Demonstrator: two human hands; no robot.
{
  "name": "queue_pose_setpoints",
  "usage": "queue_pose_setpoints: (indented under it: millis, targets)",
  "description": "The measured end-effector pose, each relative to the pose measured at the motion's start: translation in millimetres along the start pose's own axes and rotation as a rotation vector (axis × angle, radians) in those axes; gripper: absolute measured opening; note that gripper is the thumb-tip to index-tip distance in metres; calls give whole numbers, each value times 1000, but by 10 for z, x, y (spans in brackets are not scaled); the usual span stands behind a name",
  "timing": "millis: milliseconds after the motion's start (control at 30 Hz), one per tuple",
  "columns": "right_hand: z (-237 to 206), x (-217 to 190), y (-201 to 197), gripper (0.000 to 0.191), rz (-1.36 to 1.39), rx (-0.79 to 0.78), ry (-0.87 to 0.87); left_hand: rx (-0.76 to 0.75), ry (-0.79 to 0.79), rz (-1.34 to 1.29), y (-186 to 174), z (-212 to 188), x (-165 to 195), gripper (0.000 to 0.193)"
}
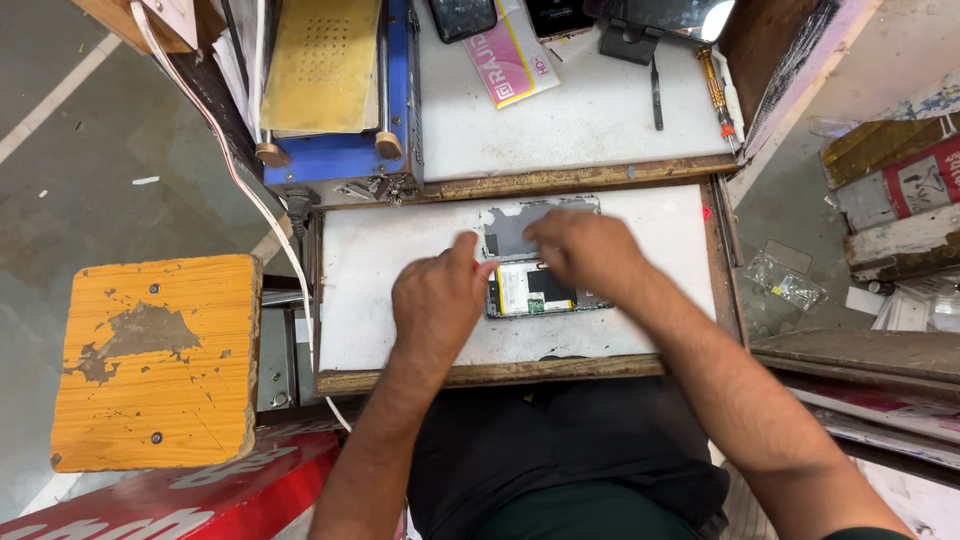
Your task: The person removes the back cover of a smartphone and uses a screwdriver to unscrew and remove internal components from the device. The removed parts are placed on the workbench.
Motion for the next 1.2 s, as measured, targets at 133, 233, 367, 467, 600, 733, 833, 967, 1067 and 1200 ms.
queue_pose_setpoints:
  millis: [133,233,367,467,600,733,833,967,1067,1200]
  targets:
    - [-62,-411,248,16,-32,-89,-77,1,126,-204,-69,-36,58,38]
    - [-19,-539,313,11,-74,-129,-116,-67,131,-219,10,-81,48,35]
    - [26,-672,299,7,-117,-116,-178,-42,89,-253,30,-104,-2,33]
    - [74,-703,389,9,-191,-220,-201,-10,85,-264,14,-111,-24,36]
    - [140,-720,508,14,-263,-373,-218,-52,13,-218,72,-67,-112,38]
    - [189,-748,517,22,-302,-409,-206,-89,5,-207,109,-50,-165,37]
    - [183,-766,656,27,-415,-572,-296,-104,26,-230,133,-76,-183,36]
    - [218,-723,661,24,-358,-515,-359,-99,52,-246,144,-114,-210,35]
    - [198,-678,709,24,-354,-498,-404,-110,52,-243,163,-109,-212,35]
    - [182,-625,776,19,-346,-473,-422,-137,90,-269,153,-117,-137,26]
Point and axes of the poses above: each hand's wrist, its own z-axis towards the middle knuckle, its own y-axis out of the palm, x = y × z, the point moved 9 cm from there along z, towards the middle knuckle, and after that the axes turned 14 degrees about -y, right-handed, at the moved point
